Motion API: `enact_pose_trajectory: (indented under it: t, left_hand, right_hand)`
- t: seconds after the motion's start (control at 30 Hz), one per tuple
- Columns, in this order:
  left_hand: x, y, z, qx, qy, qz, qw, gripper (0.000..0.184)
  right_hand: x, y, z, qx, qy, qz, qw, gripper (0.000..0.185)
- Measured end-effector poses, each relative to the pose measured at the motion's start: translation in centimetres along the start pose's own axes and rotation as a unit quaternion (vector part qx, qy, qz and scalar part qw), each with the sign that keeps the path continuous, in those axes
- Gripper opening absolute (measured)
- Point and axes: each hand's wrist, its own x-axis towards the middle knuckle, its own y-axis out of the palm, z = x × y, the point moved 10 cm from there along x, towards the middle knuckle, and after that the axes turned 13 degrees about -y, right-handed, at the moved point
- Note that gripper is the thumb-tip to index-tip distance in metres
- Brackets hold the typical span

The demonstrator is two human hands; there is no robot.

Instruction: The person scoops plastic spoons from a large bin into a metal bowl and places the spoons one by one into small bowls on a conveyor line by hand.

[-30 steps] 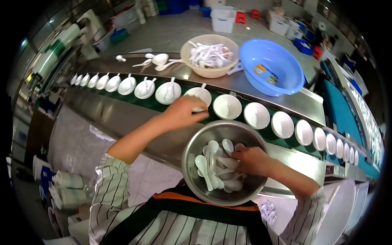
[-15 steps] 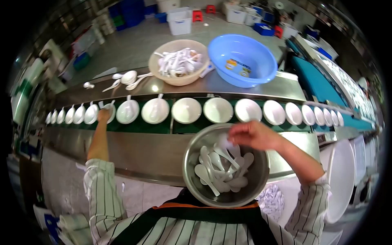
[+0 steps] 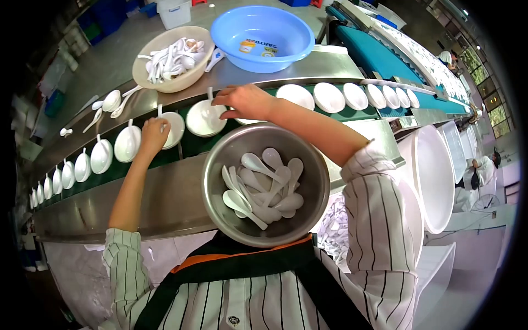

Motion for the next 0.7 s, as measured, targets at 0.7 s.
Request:
enact_pose_trajectory:
  t: [0.7]
  left_hand:
    - [-17.3,-1.0,-23.4,0.081,0.333,0.433,0.833,0.010]
  right_hand:
    - [-13.3,2.0,9.8,-0.032,-0.064,0.476,0.877,0.019]
